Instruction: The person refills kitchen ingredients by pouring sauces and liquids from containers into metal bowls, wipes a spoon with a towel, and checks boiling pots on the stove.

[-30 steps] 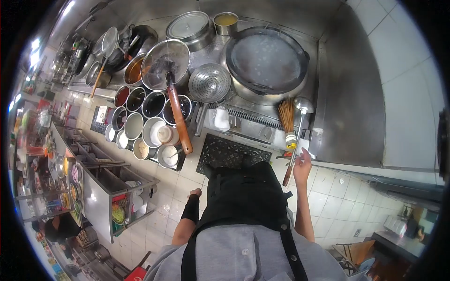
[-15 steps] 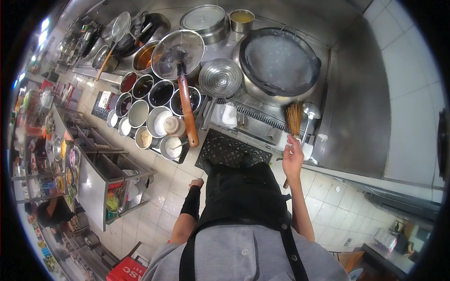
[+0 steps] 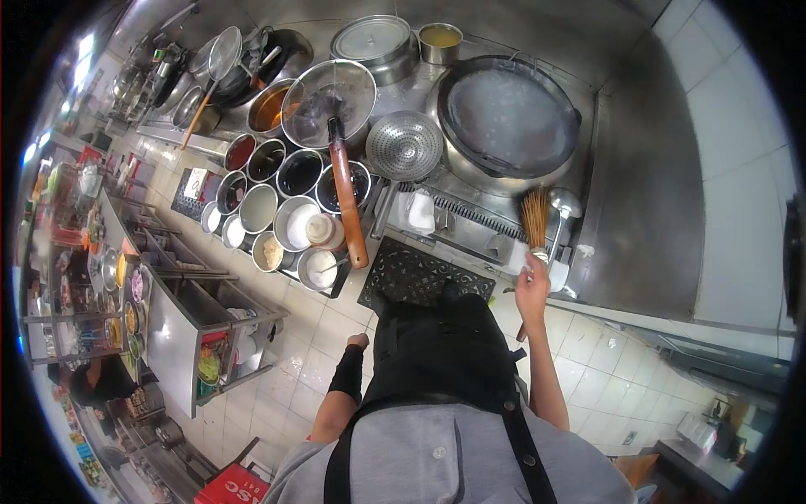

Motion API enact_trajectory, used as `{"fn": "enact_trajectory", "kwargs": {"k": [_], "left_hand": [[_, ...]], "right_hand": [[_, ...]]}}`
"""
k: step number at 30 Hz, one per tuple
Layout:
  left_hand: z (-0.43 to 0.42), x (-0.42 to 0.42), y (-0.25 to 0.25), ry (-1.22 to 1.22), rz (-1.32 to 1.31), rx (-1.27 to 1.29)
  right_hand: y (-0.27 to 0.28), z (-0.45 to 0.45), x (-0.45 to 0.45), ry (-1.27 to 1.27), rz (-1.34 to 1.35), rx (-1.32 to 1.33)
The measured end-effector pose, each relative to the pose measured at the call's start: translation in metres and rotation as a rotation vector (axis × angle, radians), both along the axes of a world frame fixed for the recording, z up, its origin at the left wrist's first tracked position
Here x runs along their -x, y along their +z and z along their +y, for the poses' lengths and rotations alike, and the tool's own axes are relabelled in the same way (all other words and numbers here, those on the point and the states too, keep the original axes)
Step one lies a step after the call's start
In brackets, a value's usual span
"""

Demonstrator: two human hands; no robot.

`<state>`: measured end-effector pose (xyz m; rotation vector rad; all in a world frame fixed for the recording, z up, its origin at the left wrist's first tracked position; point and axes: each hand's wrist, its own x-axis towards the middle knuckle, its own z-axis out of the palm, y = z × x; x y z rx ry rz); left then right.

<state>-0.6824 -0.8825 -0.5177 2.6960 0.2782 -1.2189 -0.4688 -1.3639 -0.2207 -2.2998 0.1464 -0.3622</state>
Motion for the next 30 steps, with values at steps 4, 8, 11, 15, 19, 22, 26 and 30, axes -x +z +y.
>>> {"fn": "enact_trajectory", "kwargs": {"k": [4,8,11,15,19,22,26,30], "left_hand": [[-0.005,-0.005,0.006,-0.061,0.027,-0.024],[-0.006,-0.006,0.006,-0.064,-0.010,0.019],[0.003,-0.005,0.000,-0.058,-0.023,0.092],[-0.004,-0.008,0.012,-0.077,-0.037,0.092],[-0.008,-0.010,-0.005,-0.148,0.010,0.008],[-0.011,-0.013,-0.008,-0.156,0.008,-0.035],[-0.007,-0.023,-0.014,-0.093,-0.055,-0.021],[-0.016,-0.043,0.020,-0.243,-0.191,-0.031]], "right_hand": [[-0.006,-0.024,0.012,-0.124,0.065,-0.071],[-0.008,-0.039,0.022,-0.261,0.072,-0.255],[-0.014,-0.053,0.027,-0.319,0.086,-0.256],[-0.031,-0.062,0.031,-0.333,0.076,-0.276],[-0.033,-0.053,0.032,-0.243,0.109,-0.331],[-0.076,-0.036,0.028,0.084,0.149,-0.376],[-0.146,0.001,0.021,0.071,0.810,-0.755],[-0.198,0.030,0.006,-0.261,1.076,-1.023]]}}
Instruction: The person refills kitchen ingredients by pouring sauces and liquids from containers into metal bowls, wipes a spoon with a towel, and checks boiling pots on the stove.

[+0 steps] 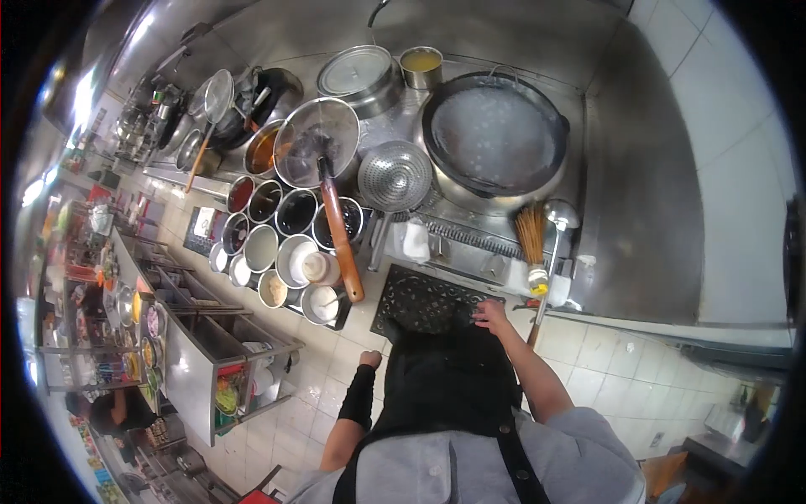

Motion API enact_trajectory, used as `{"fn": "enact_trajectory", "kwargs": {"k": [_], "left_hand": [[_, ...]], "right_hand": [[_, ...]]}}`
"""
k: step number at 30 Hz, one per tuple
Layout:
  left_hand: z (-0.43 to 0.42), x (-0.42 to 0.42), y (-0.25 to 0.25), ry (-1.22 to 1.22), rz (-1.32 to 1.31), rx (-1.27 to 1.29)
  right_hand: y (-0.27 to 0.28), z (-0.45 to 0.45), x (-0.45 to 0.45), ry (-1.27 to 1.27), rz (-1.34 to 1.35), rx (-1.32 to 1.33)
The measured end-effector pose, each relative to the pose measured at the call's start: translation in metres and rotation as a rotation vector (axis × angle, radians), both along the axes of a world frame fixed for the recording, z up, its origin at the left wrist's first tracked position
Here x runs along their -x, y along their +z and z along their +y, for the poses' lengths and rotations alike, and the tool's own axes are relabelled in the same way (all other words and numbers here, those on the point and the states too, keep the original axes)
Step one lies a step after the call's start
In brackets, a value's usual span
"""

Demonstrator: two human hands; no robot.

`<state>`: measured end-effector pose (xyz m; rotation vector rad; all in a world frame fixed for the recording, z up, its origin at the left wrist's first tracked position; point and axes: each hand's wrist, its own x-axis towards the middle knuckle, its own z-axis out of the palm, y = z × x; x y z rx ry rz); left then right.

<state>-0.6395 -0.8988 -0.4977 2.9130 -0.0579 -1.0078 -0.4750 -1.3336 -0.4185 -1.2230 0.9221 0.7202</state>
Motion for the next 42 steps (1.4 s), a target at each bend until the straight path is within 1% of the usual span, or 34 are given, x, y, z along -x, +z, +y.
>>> {"fn": "enact_trajectory", "kwargs": {"k": [1,2,3,4,6,8,9,10,11,12,13,14,15,16,17,20,21,24,25,27,28,29,30,31,32,33,34,35,36,37,39,40,41,42], "left_hand": [[-0.005,-0.007,0.013,-0.004,0.001,0.033],[-0.009,-0.014,0.025,-0.012,0.006,0.065],[-0.015,-0.021,0.038,-0.108,-0.017,0.094],[-0.028,-0.032,0.069,-0.102,-0.010,0.189],[-0.053,-0.049,0.104,-0.061,0.024,0.317],[-0.089,-0.062,0.128,0.629,0.152,0.706],[-0.106,-0.069,0.137,0.984,0.215,0.885],[-0.119,-0.076,0.141,0.919,0.221,0.878],[-0.132,-0.084,0.145,0.856,0.223,0.874],[-0.141,-0.091,0.146,0.798,0.223,0.871],[-0.145,-0.100,0.140,0.550,0.182,0.762],[-0.151,-0.104,0.135,0.475,0.165,0.639],[-0.160,-0.108,0.133,0.402,0.146,0.518],[-0.169,-0.108,0.129,0.329,0.128,0.400],[-0.165,-0.103,0.100,0.376,0.134,0.536],[-0.173,-0.117,0.084,0.427,0.183,0.479],[-0.185,-0.128,0.132,0.305,0.129,0.420],[-0.203,-0.134,0.159,0.208,-0.100,0.420],[-0.205,-0.137,0.159,0.189,-0.084,0.429],[-0.208,-0.150,0.151,0.163,-0.066,0.447],[-0.212,-0.150,0.147,0.114,-0.111,0.401],[-0.215,-0.153,0.163,0.064,-0.087,0.373],[-0.213,-0.154,0.141,-0.031,-0.080,0.378],[-0.215,-0.157,0.138,-0.097,-0.055,0.366],[-0.214,-0.158,0.138,-0.136,-0.108,0.392],[-0.212,-0.159,0.137,-0.098,-0.151,0.484],[-0.208,-0.164,0.150,-0.135,-0.077,0.458],[-0.202,-0.165,0.145,-0.065,-0.041,0.498],[-0.196,-0.167,0.138,0.020,0.035,0.488],[-0.187,-0.156,0.132,0.132,-0.047,0.436],[-0.163,-0.144,0.132,0.271,0.030,0.403],[-0.138,-0.144,0.134,0.299,0.185,0.431],[-0.117,-0.139,0.137,0.317,0.339,0.466],[-0.099,-0.124,0.076,0.389,0.302,0.458]], "right_hand": [[-0.031,0.005,-0.006,-0.087,-0.032,-0.007],[-0.038,0.016,-0.012,-0.133,-0.101,-0.043],[-0.042,0.028,-0.018,-0.186,-0.165,-0.076],[-0.047,0.037,-0.020,-0.246,-0.225,-0.101],[-0.047,0.060,-0.024,0.157,-0.171,0.062],[-0.042,0.072,-0.024,0.571,-0.110,0.221],[-0.073,0.075,-0.006,0.634,-0.278,0.215],[-0.069,0.079,0.002,0.696,-0.451,0.212],[-0.064,0.074,0.005,0.875,-0.164,0.205],[-0.054,0.072,0.006,1.047,-0.140,0.212],[-0.055,0.074,0.013,0.979,-0.131,0.185],[-0.057,0.076,0.021,0.913,-0.123,0.157],[-0.040,0.076,0.022,0.770,-0.160,-0.037],[-0.008,0.073,0.024,0.621,-0.194,-0.225],[0.025,0.071,0.023,0.466,-0.227,-0.406],[0.069,0.064,0.020,0.487,-0.201,-0.234],[0.072,0.062,0.020,0.503,-0.296,-0.132],[0.112,0.062,0.009,0.460,-0.315,-0.016],[0.088,0.062,0.011,0.414,-0.346,-0.042],[0.042,0.048,0.009,0.476,-0.376,0.168],[0.032,0.049,0.009,0.533,-0.397,0.251],[0.065,0.049,0.003,0.435,-0.248,0.089],[0.080,0.046,0.001,0.369,-0.211,0.000],[0.083,0.045,0.002,0.356,-0.196,-0.061],[0.067,0.040,0.004,0.357,-0.230,-0.132],[0.081,0.039,0.004,0.396,-0.175,-0.126],[0.071,0.030,0.008,0.392,-0.178,-0.152],[0.061,0.029,0.011,0.390,-0.177,-0.181],[0.084,0.034,0.013,0.414,-0.183,-0.202],[0.110,0.037,0.013,0.430,-0.186,-0.218],[0.114,0.036,0.017,0.487,-0.141,-0.075],[0.113,0.031,0.017,0.502,-0.125,0.004],[0.111,0.028,0.015,0.532,-0.138,0.005],[0.112,0.026,0.014,0.560,-0.150,0.006]]}}
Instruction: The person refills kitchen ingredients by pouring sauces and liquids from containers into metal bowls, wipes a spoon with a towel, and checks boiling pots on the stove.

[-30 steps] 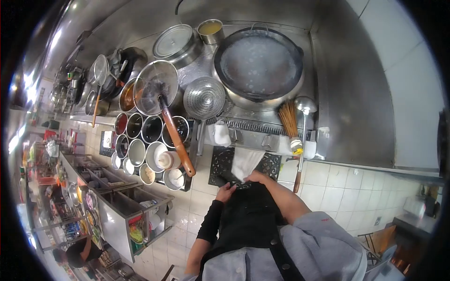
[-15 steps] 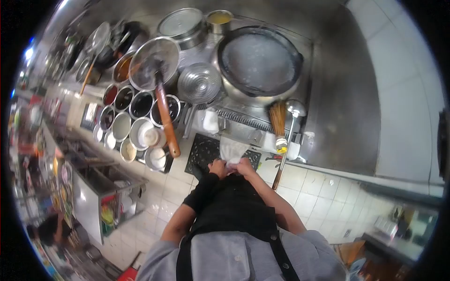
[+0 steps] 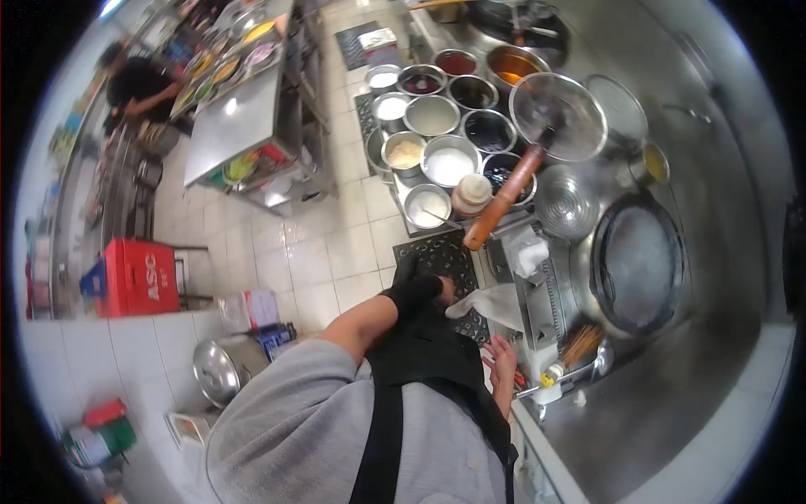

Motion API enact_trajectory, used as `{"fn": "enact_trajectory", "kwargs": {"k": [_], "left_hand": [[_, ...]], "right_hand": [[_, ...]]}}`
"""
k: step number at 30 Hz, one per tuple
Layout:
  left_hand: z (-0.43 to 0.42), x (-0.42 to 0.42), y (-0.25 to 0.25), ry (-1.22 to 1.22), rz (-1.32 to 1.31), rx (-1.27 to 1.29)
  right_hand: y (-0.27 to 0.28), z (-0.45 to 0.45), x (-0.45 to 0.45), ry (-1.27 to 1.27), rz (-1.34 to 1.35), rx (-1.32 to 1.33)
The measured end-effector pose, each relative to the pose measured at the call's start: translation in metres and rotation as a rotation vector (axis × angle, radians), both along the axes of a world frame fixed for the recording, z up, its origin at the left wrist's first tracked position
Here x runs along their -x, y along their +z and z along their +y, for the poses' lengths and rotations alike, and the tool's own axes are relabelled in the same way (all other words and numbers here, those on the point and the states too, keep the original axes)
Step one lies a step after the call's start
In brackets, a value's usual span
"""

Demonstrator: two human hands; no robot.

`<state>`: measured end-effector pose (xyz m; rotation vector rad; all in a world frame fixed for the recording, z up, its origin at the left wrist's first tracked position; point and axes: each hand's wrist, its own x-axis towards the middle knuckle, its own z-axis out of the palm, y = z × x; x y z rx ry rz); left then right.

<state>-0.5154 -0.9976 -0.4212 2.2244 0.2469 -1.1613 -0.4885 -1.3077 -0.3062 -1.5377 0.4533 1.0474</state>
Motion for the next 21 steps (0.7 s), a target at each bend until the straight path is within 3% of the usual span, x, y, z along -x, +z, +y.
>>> {"fn": "enact_trajectory", "kwargs": {"k": [1,3,4,5,7,10,13,16,21], "left_hand": [[0.018,0.019,-0.060,0.074,-0.014,-0.024],[0.057,0.060,-0.021,0.509,0.011,-0.199],[0.073,0.082,0.013,0.570,0.001,-0.145],[0.087,0.110,-0.016,0.797,0.039,-0.219],[0.105,0.165,-0.009,1.004,0.041,-0.278],[0.115,0.248,-0.018,1.182,0.143,-0.297],[0.115,0.325,-0.069,1.157,0.246,-0.320],[0.114,0.383,-0.112,0.596,0.153,-0.388],[0.133,0.420,-0.112,0.536,0.076,-0.362]], "right_hand": [[0.001,0.001,-0.002,0.027,-0.010,-0.001],[-0.002,0.005,-0.015,0.183,-0.057,0.012],[-0.002,0.008,-0.021,0.256,-0.081,0.018],[0.014,0.025,-0.026,0.329,-0.157,0.083],[0.017,0.050,-0.040,0.495,-0.282,0.030],[0.039,0.112,-0.049,0.719,-0.426,-0.064],[0.080,0.187,-0.037,0.888,-0.567,-0.198],[0.129,0.268,-0.013,1.067,-0.730,-0.176],[0.163,0.380,0.054,1.114,-0.776,-0.261]]}}
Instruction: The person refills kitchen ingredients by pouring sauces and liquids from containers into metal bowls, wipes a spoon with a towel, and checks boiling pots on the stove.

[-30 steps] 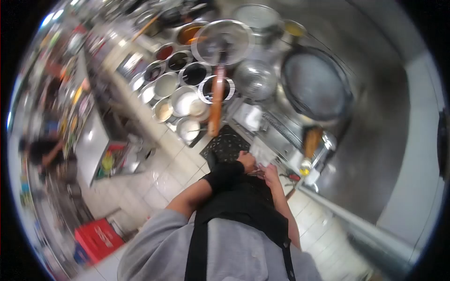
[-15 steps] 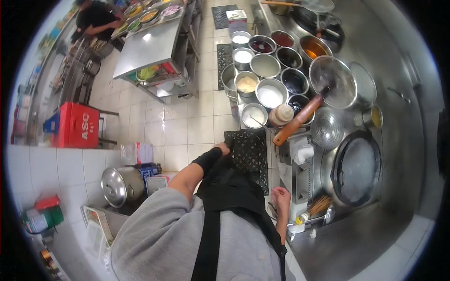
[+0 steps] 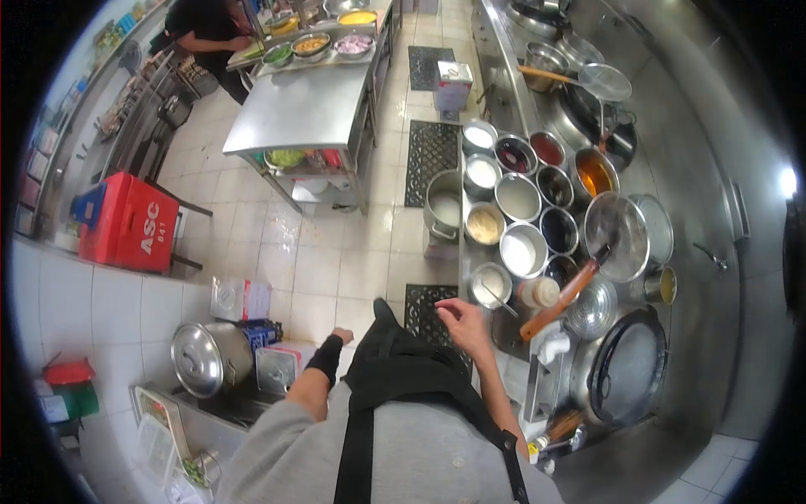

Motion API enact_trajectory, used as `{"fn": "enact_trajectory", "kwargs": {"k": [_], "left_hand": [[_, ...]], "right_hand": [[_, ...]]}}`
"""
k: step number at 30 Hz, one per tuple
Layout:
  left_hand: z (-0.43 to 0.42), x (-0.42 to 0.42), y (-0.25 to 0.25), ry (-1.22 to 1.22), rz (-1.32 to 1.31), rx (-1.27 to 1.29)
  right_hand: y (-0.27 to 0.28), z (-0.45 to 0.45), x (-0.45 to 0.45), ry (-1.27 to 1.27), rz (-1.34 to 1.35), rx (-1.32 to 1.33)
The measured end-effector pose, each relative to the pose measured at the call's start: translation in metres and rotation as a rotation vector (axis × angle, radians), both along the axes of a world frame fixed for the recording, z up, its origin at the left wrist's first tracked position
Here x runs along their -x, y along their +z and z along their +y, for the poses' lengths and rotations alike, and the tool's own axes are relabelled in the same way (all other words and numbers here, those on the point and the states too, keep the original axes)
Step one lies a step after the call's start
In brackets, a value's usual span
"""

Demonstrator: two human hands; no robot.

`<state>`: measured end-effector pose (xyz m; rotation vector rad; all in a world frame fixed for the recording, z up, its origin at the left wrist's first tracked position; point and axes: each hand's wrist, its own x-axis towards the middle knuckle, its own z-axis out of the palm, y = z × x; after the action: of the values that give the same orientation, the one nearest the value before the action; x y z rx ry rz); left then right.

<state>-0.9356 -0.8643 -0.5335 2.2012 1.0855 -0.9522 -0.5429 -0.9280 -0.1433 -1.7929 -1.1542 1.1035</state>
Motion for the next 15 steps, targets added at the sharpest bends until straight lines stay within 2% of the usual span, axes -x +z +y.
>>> {"fn": "enact_trajectory", "kwargs": {"k": [3,5,7,9,11,13,15], "left_hand": [[0.023,0.012,0.000,0.062,-0.064,-0.017],[0.049,0.015,0.012,-0.066,-0.056,0.003],[0.070,0.021,0.022,-0.020,-0.070,-0.028],[0.087,0.039,0.044,-0.043,-0.217,0.058],[0.093,0.060,-0.007,0.771,-0.367,0.269],[0.110,0.058,0.043,1.347,-0.441,0.478],[0.119,0.055,0.073,1.546,-0.462,0.553]], "right_hand": [[0.006,0.051,0.039,0.091,0.028,-0.060],[0.011,0.085,0.056,0.222,-0.003,-0.012],[-0.001,0.112,0.070,0.276,-0.040,-0.098],[0.000,0.136,0.079,0.330,-0.076,-0.111],[0.002,0.161,0.090,0.372,-0.078,-0.134],[-0.001,0.183,0.095,0.414,-0.106,-0.162],[-0.003,0.202,0.096,0.432,-0.124,-0.170]]}}
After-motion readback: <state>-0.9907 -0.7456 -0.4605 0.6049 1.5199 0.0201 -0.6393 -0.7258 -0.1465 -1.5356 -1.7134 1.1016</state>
